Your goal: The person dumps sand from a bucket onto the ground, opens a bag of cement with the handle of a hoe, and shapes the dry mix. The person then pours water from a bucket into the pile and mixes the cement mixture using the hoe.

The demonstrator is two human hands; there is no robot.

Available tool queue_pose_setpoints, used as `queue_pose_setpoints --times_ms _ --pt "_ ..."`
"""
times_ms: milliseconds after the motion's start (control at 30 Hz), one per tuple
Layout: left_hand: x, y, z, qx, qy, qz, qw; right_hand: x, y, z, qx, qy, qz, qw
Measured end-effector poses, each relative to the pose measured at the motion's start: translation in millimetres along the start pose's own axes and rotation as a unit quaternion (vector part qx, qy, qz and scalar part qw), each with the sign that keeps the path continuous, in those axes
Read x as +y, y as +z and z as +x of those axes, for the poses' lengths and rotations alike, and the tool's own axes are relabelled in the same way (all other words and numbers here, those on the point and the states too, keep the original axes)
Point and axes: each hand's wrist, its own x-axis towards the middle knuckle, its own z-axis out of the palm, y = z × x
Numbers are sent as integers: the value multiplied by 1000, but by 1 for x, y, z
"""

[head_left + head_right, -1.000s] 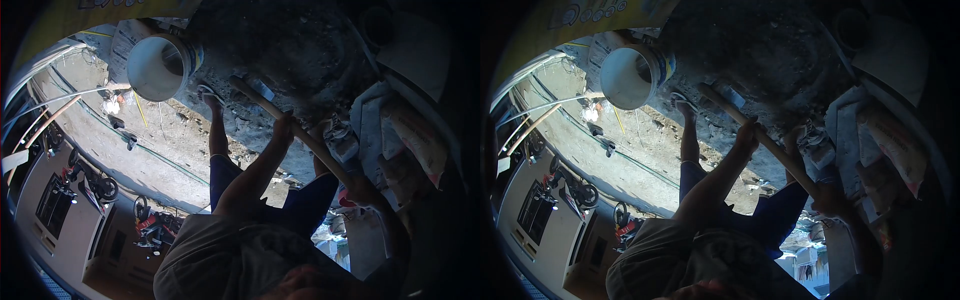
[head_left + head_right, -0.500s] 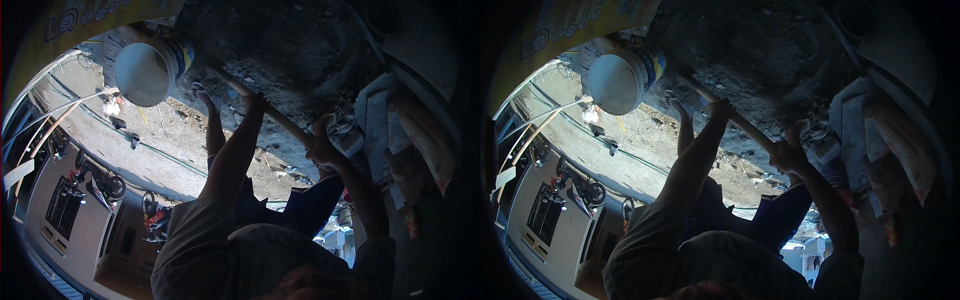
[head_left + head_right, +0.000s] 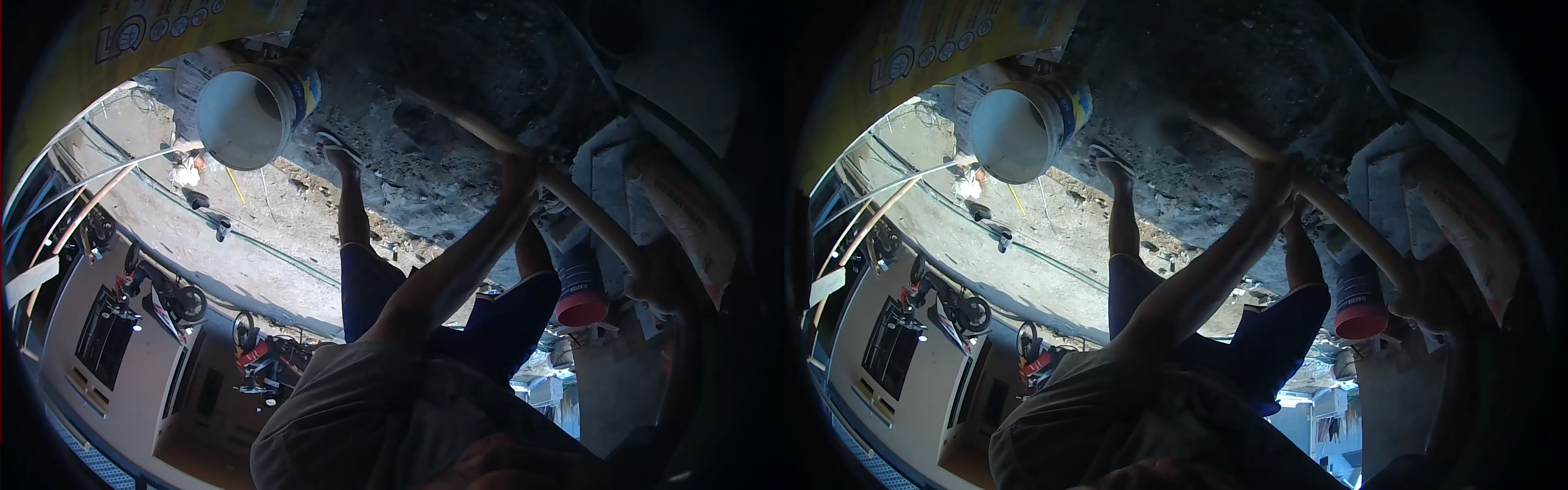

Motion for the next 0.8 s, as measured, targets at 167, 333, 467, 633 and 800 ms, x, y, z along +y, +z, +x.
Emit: queue_pose_setpoints --times_ms 167,333,467,633,800 --pt "-13 2 -55 -21 77 -42 996 82 20 -24 181 -271 -356 876" --pt "-28 -122 -3 96 54 38 993 10 71 80 -81 -66 -127 986" --pt "-54 -271 90 178 -84 35 980 -18 160 208 -40 -197 -154 967" --pt "-40 -246 138 192 -114 11 975 -101 92 188 -109 -18 -109 988" --pt "-24 -152 158 157 -103 -17 982 -129 28 121 0 -24 -143 989"
